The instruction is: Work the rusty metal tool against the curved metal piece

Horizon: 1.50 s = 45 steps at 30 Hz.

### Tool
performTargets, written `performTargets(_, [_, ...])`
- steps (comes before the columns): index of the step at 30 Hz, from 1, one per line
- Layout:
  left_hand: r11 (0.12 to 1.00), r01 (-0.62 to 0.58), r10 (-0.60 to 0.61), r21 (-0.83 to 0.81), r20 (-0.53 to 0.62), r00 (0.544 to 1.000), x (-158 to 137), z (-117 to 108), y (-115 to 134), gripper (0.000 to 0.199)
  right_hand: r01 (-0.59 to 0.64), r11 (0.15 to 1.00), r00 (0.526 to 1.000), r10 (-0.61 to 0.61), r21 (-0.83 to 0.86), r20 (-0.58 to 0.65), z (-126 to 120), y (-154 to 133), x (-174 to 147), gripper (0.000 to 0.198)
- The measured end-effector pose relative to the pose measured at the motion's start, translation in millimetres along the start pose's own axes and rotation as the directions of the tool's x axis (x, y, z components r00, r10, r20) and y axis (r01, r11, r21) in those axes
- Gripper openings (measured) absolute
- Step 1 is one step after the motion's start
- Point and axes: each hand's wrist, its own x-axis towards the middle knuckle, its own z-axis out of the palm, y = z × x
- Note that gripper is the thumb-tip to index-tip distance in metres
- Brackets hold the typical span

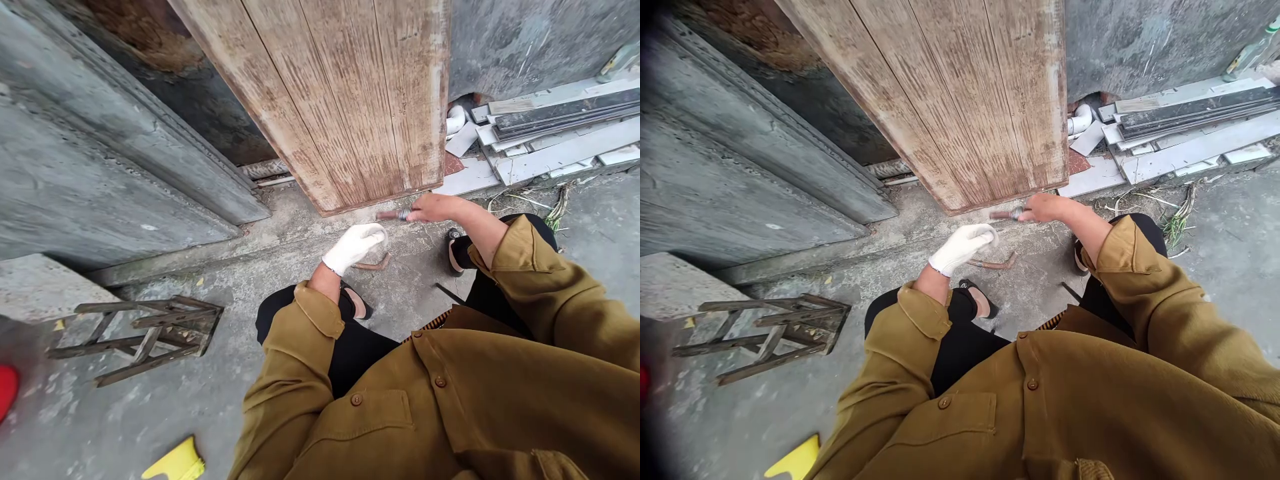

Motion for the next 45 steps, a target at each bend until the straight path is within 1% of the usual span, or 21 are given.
performTargets(1, [0.998,-0.019,0.021,0.052,-0.042,0.999,-2,-4,1,0.032,0.055,0.998,0.99,-0.052,-0.02,0.131,3,-2,-1,0.038])
performTargets(4, [0.992,-0.022,0.03,0.127,-0.058,0.998,-8,-10,3,0.029,0.188,0.981,0.888,-0.194,0.055,0.417,16,-14,-3,0.042])
performTargets(8, [0.997,0.005,-0.004,0.072,-0.016,1.0,-7,-7,-1,0.03,0.318,0.934,0.775,-0.354,0.162,0.523,28,-31,-8,0.041])
performTargets(9, [0.999,0.005,-0.004,0.042,-0.043,0.999,-6,-6,-4,0.031,0.343,0.913,0.786,-0.408,0.222,0.465,26,-33,-11,0.039])
performTargets(11, [0.999,0.001,-0.004,-0.036,-0.102,0.995,-1,-5,-10,0.034,0.355,0.869,0.875,-0.439,0.345,0.204,17,-32,-17,0.039])
performTargets(13, [0.996,0.001,-0.012,-0.087,-0.121,0.993,3,-3,-16,0.035,0.331,0.823,0.943,-0.301,0.461,-0.14,3,-25,-20,0.042])
performTargets(16, [0.998,0.032,-0.031,-0.063,0.022,0.999,6,6,-17,0.034,0.363,0.73,0.876,-0.056,0.579,-0.478,-15,-7,-17,0.051])
performTargets(18, [0.996,0.054,-0.042,-0.071,0.158,0.987,4,14,-12,0.033,0.314,0.749,0.832,0.079,0.583,-0.55,-20,6,-10,0.054])
performTargets(20, [0.992,0.063,-0.03,-0.113,0.273,0.961,1,20,-3,0.035,0.176,0.821,0.829,0.173,0.543,-0.531,-20,15,-3,0.051])
performTargets(24, [0.985,0.078,-0.018,-0.154,0.354,0.935,-9,16,12,0.038,-0.119,0.97,0.913,0.19,0.211,-0.361,-14,20,7,0.038])
performTargets(26, [0.979,0.077,-0.016,-0.187,0.31,0.951,-14,8,15,0.039,-0.163,0.986,0.97,0.164,0.019,-0.177,-10,18,8,0.035])
performTargets(28, [0.972,0.035,0.011,-0.234,0.191,0.981,-19,-1,15,0.039,-0.115,0.99,0.988,0.122,-0.075,0.092,-4,15,7,0.037])
performTargets(30, [0.961,-0.039,0.049,-0.274,0.031,0.998,-22,-8,14,0.04,-0.018,0.999,0.924,0.029,-0.032,0.382,6,10,6,0.039])
performTargets(33, [0.948,-0.116,0.066,-0.298,-0.172,0.983,-21,-13,12,0.038,0.107,0.978,0.728,-0.199,0.177,0.656,24,-4,3,0.047])
performTargets(35, [0.949,-0.112,0.04,-0.296,-0.24,0.97,-17,-14,9,0.036,0.175,0.937,0.604,-0.344,0.301,0.719,32,-16,-1,0.055])
performTargets(37, [0.957,-0.088,0.005,-0.278,-0.285,0.959,-10,-10,4,0.034,0.238,0.874,0.553,-0.48,0.423,0.681,32,-24,-7,0.057])
performTargets(38, [0.964,-0.064,-0.019,-0.259,-0.305,0.952,-6,-7,2,0.033,0.269,0.831,0.575,-0.545,0.487,0.61,28,-25,-11,0.056])
performTargets(39, [0.972,-0.032,-0.046,-0.233,-0.322,0.945,-2,-4,-1,0.032,0.302,0.779,0.636,-0.594,0.549,0.493,23,-25,-14,0.054])
performTargets(41, [0.981,0.073,-0.121,-0.178,-0.277,0.953,4,7,-5,0.029,0.362,0.69,0.808,-0.568,0.627,0.158,10,-20,-18,0.048])
performTargets(43, [0.98,0.133,-0.15,-0.151,-0.109,0.983,8,18,-5,0.029,0.335,0.706,0.934,-0.337,0.624,-0.12,0,-12,-17,0.041])
performTargets(45, [0.984,0.108,-0.104,-0.145,0.036,0.994,8,27,-1,0.031,0.194,0.857,0.969,-0.09,0.478,-0.232,-5,-7,-10,0.037])
